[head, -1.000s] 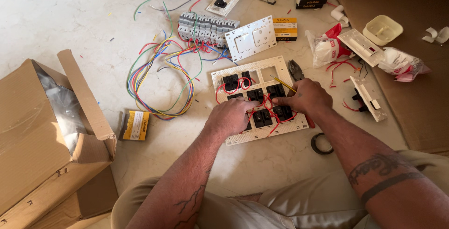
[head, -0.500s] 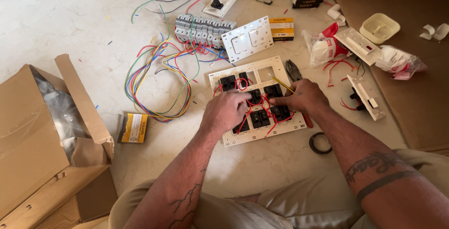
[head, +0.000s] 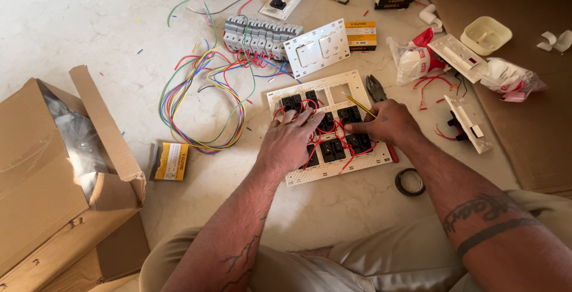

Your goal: The person installs electrical switches into a white panel, using pliers to trim wires and a screwdriver to tighten connections while the panel rests on the floor.

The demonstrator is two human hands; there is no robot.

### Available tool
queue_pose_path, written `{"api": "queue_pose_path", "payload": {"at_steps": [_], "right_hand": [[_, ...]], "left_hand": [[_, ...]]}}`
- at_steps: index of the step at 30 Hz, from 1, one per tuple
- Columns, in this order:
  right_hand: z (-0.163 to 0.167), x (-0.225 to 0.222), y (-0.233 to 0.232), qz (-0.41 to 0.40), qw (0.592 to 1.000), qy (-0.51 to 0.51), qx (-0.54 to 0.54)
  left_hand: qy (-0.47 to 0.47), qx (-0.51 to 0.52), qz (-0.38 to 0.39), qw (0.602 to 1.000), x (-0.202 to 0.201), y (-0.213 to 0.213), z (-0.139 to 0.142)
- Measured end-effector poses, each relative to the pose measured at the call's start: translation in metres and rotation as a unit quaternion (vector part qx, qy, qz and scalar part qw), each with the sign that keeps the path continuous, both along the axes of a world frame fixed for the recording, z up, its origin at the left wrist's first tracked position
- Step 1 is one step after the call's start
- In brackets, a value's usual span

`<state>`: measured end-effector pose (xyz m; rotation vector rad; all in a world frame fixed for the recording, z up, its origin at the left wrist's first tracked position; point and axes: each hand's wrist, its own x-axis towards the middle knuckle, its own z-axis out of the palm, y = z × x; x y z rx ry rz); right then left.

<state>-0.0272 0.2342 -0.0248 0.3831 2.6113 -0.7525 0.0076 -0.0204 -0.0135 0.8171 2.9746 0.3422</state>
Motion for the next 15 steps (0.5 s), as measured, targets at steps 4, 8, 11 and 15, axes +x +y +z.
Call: {"api": "queue_pose_path", "payload": {"at_steps": [4,8,11,15], "right_hand": [[-0.0011,-0.0002,0.0025,0.006,1.0,0.006,0.001],[-0.0029,-0.0003,0.0026,0.018,0.999,0.017,0.021],[-0.004,-0.0006,0.0026,0.02,0.999,0.024,0.024],[-0.0051,-0.0008,0.0033,0.019,0.999,0.014,0.027]], "left_hand": [[-0.038,0.004,0.012,0.999,-0.0019,0.0018,0.0014],[-0.092,-0.004,0.054,0.994,-0.0045,0.0031,0.0052],[-0.096,0.026,0.068,0.993,-0.0045,0.0064,0.0036],[-0.055,0.024,0.058,0.997,-0.0021,0.0071,-0.0027]]}}
